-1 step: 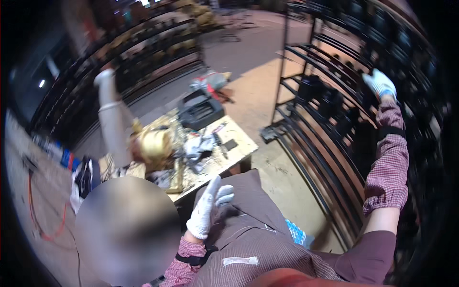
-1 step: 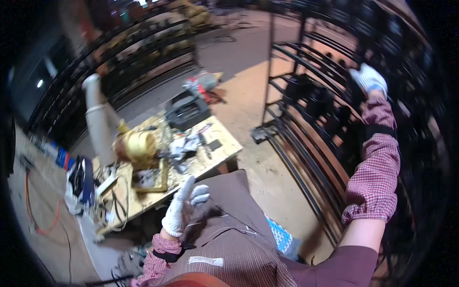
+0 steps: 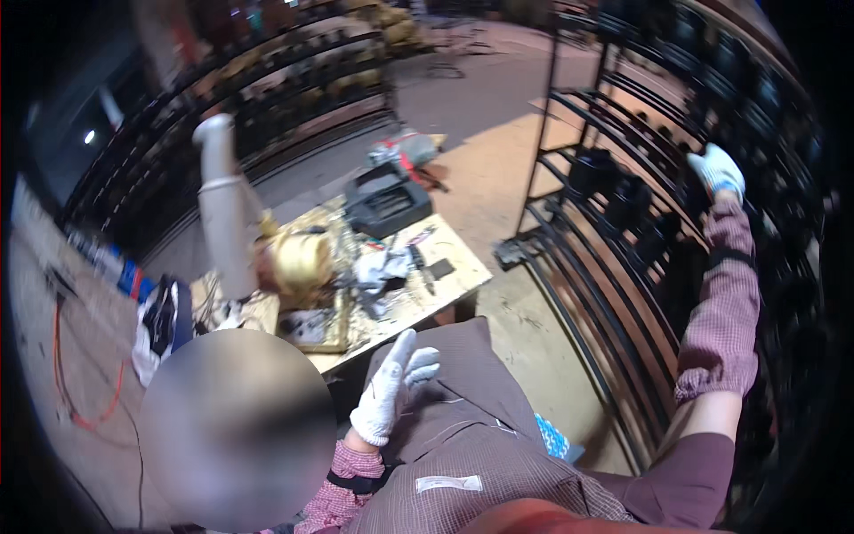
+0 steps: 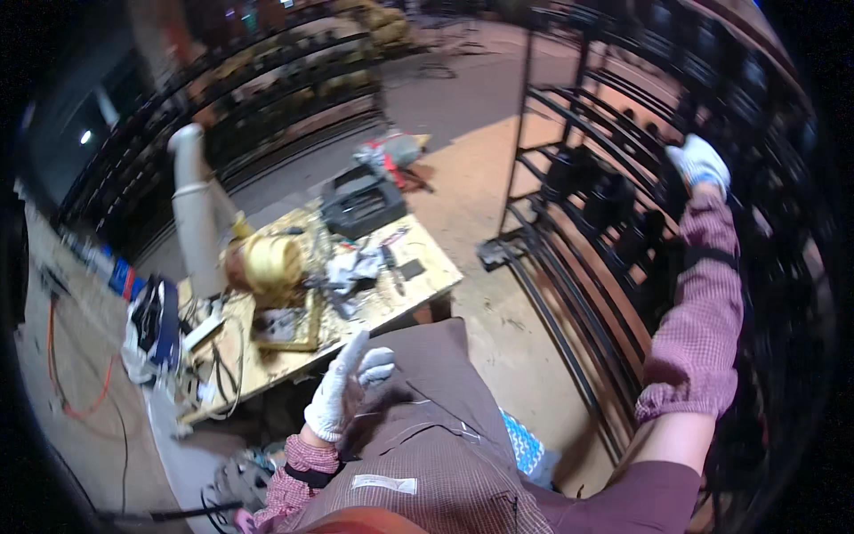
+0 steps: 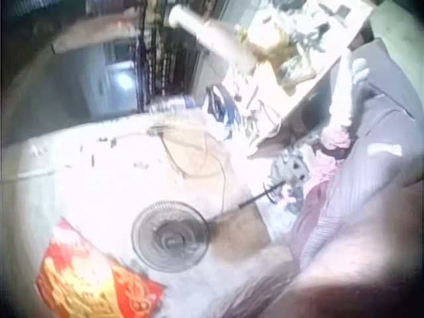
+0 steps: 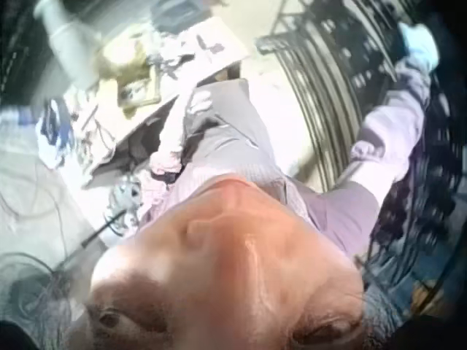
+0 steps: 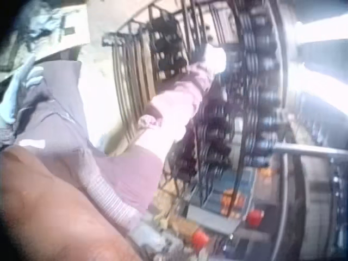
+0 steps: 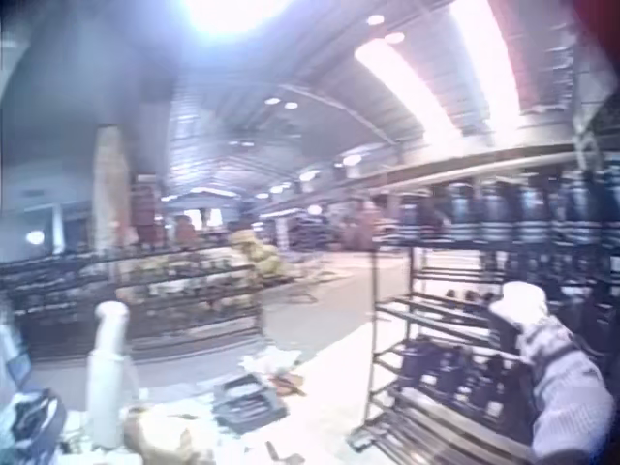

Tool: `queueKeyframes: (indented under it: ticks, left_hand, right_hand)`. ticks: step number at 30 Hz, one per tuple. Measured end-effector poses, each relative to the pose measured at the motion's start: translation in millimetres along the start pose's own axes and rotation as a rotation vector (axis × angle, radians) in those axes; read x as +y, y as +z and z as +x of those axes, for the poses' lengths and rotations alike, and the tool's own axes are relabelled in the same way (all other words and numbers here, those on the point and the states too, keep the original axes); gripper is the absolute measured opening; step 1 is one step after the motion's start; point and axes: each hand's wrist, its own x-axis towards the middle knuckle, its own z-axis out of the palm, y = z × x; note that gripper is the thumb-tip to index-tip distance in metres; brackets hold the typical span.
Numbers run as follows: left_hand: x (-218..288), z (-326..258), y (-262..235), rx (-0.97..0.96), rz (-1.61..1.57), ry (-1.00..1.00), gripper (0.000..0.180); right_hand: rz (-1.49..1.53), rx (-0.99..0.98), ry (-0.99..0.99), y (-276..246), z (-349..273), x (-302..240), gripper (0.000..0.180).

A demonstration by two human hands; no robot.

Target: Cleaning and inspecting finished shoes at a factory workstation.

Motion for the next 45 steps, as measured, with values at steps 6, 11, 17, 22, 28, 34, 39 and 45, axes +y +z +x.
queueKeyframes:
  ticks: [6, 11, 17, 22, 28, 34, 39, 45]
  left_hand:
    - [-25.1, -23.9, -12.5, 0.210, -0.139, -0.067, 0.084]
    - [-19.2, -16.4, -1.9, 0.210, -0.488, -0.019, 0.101]
    - [0.1, -57.4, -51.5, 0.616, -0.522, 0.284, 0.091]
    - [15.9, -66.3, -125.8, 0.736, -0.483, 0.394, 0.084]
    - [59.0, -55.6, -156.6, 0.888, -0.304, 0.427, 0.077]
    - [80.3, -51.8, -159.3, 0.944, -0.198, 0.449, 0.075]
    - [94.2, -45.7, -150.4, 0.964, -0.238, 0.460, 0.074]
    - [100.5, -43.7, -145.9, 1.038, -0.178, 0.438, 0.073]
  right_hand:
    - [0.212, 0.468, -0.677, 0.8, -191.0, -140.9, 0.032]
    - [1.001, -0.198, -1.137, -7.3, -335.3, -189.5, 0.029]
    - [1.092, -0.694, -1.493, 39.7, -388.8, -229.9, 0.052]
    - [1.206, -0.617, -1.121, 63.9, -386.8, -234.2, 0.048]
    - [1.033, -0.685, -0.874, 78.9, -390.9, -198.8, 0.046]
    - [0.946, -0.666, -0.862, 98.6, -392.1, -180.4, 0.046]
    - [0.941, -0.672, -0.833, 101.2, -388.6, -190.6, 0.047]
    - [0.925, -0.680, -0.930, 107.0, -390.0, -203.9, 0.045]
